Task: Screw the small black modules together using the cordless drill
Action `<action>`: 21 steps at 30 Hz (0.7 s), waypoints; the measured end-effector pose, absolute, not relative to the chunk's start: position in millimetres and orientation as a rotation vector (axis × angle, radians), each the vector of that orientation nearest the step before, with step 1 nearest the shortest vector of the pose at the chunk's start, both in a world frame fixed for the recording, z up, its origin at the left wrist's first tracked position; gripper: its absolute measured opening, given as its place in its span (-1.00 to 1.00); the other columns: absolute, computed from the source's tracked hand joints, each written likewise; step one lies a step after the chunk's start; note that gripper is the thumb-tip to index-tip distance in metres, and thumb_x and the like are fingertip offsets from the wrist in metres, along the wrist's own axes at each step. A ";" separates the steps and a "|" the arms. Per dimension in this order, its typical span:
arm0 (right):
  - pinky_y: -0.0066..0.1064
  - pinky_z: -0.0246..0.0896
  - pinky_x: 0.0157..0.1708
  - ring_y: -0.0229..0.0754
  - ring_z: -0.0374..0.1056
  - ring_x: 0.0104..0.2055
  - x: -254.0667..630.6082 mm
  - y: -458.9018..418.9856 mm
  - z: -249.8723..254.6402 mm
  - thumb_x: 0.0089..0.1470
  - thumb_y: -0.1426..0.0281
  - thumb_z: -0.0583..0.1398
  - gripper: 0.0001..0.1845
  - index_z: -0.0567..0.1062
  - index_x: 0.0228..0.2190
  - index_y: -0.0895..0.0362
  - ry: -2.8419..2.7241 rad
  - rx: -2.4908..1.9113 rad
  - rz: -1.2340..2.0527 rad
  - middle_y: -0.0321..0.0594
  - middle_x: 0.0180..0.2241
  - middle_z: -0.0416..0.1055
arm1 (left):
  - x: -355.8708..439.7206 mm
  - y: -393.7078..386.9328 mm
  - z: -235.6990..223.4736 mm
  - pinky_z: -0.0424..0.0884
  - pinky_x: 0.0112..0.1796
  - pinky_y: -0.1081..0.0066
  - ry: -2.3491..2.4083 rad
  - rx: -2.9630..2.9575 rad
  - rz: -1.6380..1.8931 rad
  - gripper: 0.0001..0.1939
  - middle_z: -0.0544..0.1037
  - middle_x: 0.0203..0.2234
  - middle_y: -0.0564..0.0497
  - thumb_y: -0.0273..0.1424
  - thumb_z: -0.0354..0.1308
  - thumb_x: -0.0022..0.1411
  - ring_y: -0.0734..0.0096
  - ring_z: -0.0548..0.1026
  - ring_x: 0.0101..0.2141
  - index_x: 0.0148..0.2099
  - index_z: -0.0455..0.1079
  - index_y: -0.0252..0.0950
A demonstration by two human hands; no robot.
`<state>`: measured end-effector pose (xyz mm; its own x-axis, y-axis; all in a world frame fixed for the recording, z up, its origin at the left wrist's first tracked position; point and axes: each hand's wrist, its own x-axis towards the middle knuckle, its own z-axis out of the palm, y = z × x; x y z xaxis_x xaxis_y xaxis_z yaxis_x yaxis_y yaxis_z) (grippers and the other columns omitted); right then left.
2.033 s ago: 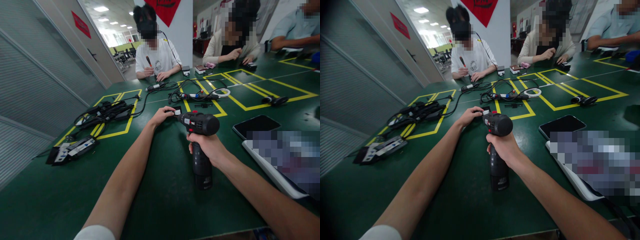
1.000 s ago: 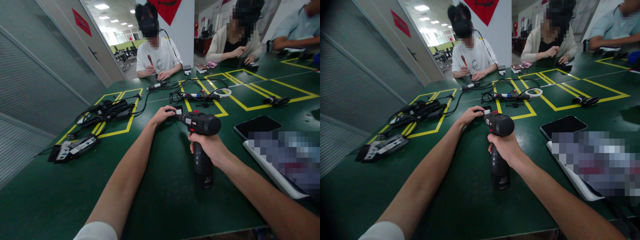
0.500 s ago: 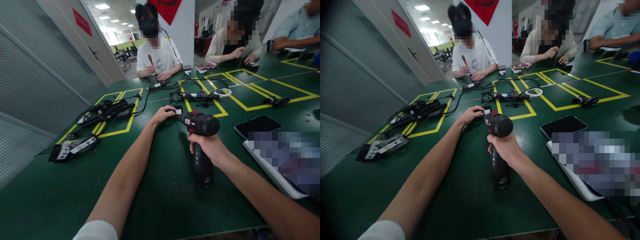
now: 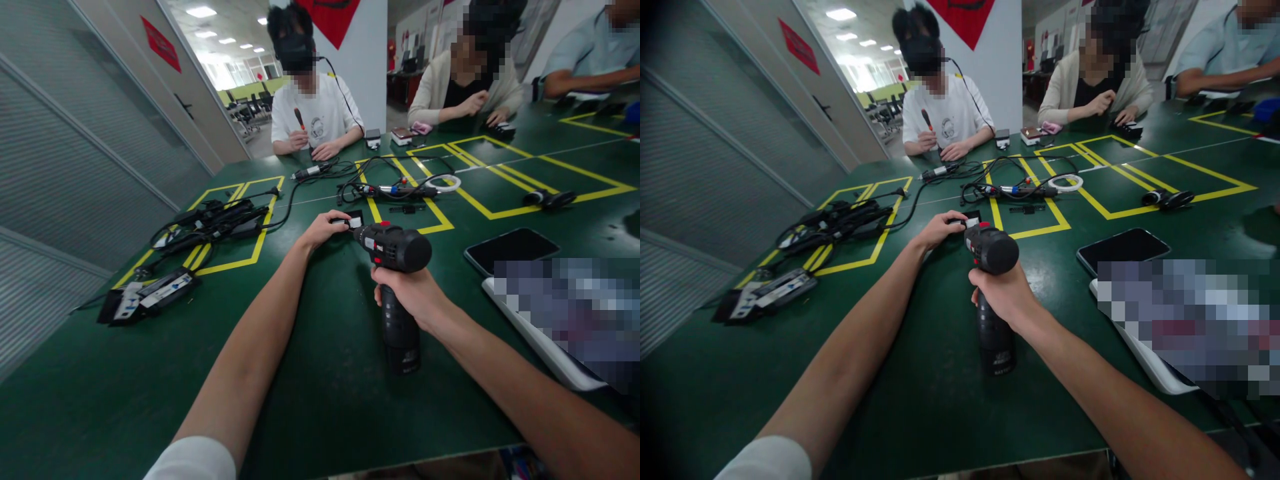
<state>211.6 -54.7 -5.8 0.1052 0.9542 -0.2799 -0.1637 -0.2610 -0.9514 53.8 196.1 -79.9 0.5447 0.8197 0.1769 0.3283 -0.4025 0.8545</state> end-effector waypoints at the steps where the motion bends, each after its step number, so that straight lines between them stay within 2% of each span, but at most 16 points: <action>1: -0.40 0.20 -0.61 -0.23 0.29 -0.66 211.6 -54.7 -5.5 -0.19 0.43 0.24 -0.83 0.40 -0.44 0.13 -0.866 -1.349 1.378 -0.35 -0.71 0.31 | 53.9 195.4 -79.2 0.29 0.04 0.26 0.930 1.973 0.765 -0.60 0.54 -0.11 -0.05 -0.29 0.26 -0.05 0.24 0.44 -0.07 -0.11 0.52 -0.29; 9: -0.42 0.16 -0.62 -0.24 0.27 -0.67 212.0 -54.5 -3.7 -0.19 0.42 0.23 -0.87 0.36 -0.50 0.12 -0.892 -1.364 1.380 -0.33 -0.73 0.30 | 54.0 195.3 -80.2 0.30 0.04 0.29 0.920 1.934 0.763 -0.59 0.53 -0.12 -0.05 -0.28 0.29 -0.05 0.28 0.44 -0.11 -0.11 0.52 -0.31; 21: -0.41 0.18 -0.61 -0.23 0.30 -0.65 213.1 -53.9 -4.5 -0.19 0.42 0.24 -0.86 0.36 -0.49 0.11 -0.868 -1.346 1.390 -0.34 -0.71 0.30 | 53.6 198.2 -83.0 0.30 0.04 0.26 0.901 1.917 0.782 -0.57 0.53 -0.11 -0.05 -0.26 0.30 -0.08 0.26 0.44 -0.10 -0.12 0.52 -0.29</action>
